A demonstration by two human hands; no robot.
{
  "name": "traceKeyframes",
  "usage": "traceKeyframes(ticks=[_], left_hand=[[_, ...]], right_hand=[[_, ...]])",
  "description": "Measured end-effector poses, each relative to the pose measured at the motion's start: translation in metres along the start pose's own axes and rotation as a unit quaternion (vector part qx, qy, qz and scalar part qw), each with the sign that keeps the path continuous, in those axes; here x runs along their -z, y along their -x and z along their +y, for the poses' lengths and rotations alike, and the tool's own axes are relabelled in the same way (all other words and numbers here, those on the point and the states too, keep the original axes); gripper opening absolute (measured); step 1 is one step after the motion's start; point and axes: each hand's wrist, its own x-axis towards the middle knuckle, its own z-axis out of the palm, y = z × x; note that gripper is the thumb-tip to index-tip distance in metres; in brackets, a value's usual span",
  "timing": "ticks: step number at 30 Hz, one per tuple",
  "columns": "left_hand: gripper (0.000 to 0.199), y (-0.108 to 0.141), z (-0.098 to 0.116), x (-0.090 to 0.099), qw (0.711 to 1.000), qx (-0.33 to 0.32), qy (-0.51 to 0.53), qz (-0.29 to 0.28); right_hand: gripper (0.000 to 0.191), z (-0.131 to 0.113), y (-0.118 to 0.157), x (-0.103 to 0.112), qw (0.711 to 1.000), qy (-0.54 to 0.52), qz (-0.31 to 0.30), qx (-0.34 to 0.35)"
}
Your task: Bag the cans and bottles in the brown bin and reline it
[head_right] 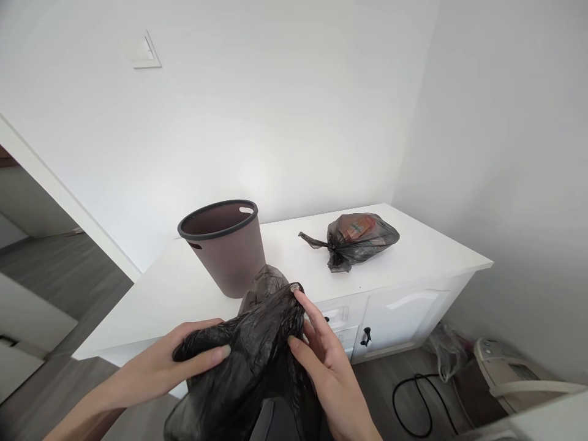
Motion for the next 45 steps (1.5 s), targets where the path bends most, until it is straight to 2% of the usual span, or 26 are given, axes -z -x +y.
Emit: traceKeyframes(ticks=[2, 5, 9, 13, 16, 19, 22, 25, 27, 28, 29, 31, 32, 33, 34, 35, 36, 37, 39, 40, 42, 45], left_hand=[[0.061, 0.0, 0.003, 0.006, 0.998, 0.027, 0.013, 0.053], [0.061, 0.0, 0.0, 0.022, 0.992, 0.042, 0.067, 0.094], [0.063, 0.003, -0.019, 0.04, 0.976, 0.012, 0.149, 0.16], [0.065, 0.011, -0.036, 0.052, 0.947, 0.019, 0.211, 0.241], [0.061, 0.02, -0.042, 0.064, 0.924, 0.037, 0.243, 0.291], [0.06, 0.027, -0.046, 0.081, 0.917, 0.053, 0.256, 0.3], [0.062, 0.025, -0.05, 0.102, 0.919, 0.056, 0.244, 0.305], [0.064, 0.015, -0.053, 0.124, 0.93, 0.048, 0.172, 0.321], [0.064, 0.013, -0.05, 0.132, 0.927, 0.025, 0.079, 0.365], [0.063, 0.014, -0.046, 0.133, 0.912, -0.006, 0.025, 0.41], [0.061, 0.019, -0.041, 0.131, 0.883, -0.054, -0.023, 0.465], [0.049, 0.036, -0.027, 0.116, 0.801, -0.195, -0.084, 0.559], [0.039, 0.047, -0.019, 0.105, 0.777, -0.268, -0.082, 0.564], [0.025, 0.058, -0.011, 0.093, 0.773, -0.344, -0.087, 0.526], [0.02, 0.067, -0.004, 0.079, 0.792, -0.406, -0.109, 0.442], [0.022, 0.075, 0.002, 0.066, 0.816, -0.435, -0.149, 0.35], [0.037, 0.079, 0.007, 0.054, 0.827, -0.452, -0.181, 0.282], [0.055, 0.081, 0.009, 0.043, 0.833, -0.453, -0.203, 0.244], [0.075, 0.077, 0.01, 0.032, 0.848, -0.421, -0.229, 0.228], [0.072, 0.073, 0.01, 0.032, 0.855, -0.399, -0.232, 0.238], [0.056, 0.062, 0.007, 0.04, 0.866, -0.359, -0.237, 0.254], [0.031, 0.044, 0.007, 0.067, 0.875, -0.334, -0.247, 0.25]], right_hand=[[0.064, -0.001, -0.004, 0.002, 0.999, 0.034, 0.021, 0.008], [0.058, -0.004, -0.012, 0.003, 0.994, 0.083, 0.06, 0.041], [0.052, -0.007, -0.018, -0.002, 0.978, 0.141, 0.116, 0.099], [0.049, -0.007, -0.019, -0.011, 0.966, 0.164, 0.129, 0.15], [0.053, -0.006, -0.018, -0.018, 0.964, 0.169, 0.112, 0.173], [0.059, -0.006, -0.017, -0.025, 0.964, 0.196, 0.074, 0.165], [0.046, -0.008, -0.016, -0.033, 0.955, 0.25, 0.023, 0.155], [0.035, -0.009, -0.016, -0.046, 0.94, 0.301, -0.017, 0.157], [0.038, -0.009, -0.015, -0.057, 0.932, 0.321, -0.025, 0.167], [0.039, -0.009, -0.015, -0.063, 0.927, 0.33, -0.024, 0.174], [0.04, -0.009, -0.015, -0.069, 0.922, 0.34, -0.021, 0.184], [0.039, -0.01, -0.015, -0.081, 0.908, 0.361, -0.014, 0.214], [0.038, -0.012, -0.016, -0.088, 0.899, 0.371, -0.012, 0.233], [0.037, -0.014, -0.016, -0.094, 0.889, 0.381, -0.013, 0.252], [0.036, -0.017, -0.016, -0.1, 0.879, 0.393, -0.015, 0.269], [0.035, -0.02, -0.016, -0.106, 0.87, 0.405, -0.019, 0.28], [0.034, -0.024, -0.016, -0.111, 0.863, 0.416, -0.025, 0.286], [0.033, -0.028, -0.015, -0.116, 0.859, 0.424, -0.032, 0.286], [0.032, -0.038, -0.013, -0.121, 0.859, 0.426, -0.048, 0.28], [0.032, -0.042, -0.013, -0.121, 0.863, 0.419, -0.057, 0.275], [0.034, -0.05, -0.013, -0.119, 0.879, 0.395, -0.074, 0.256], [0.039, -0.054, -0.018, -0.11, 0.905, 0.359, -0.087, 0.209]])
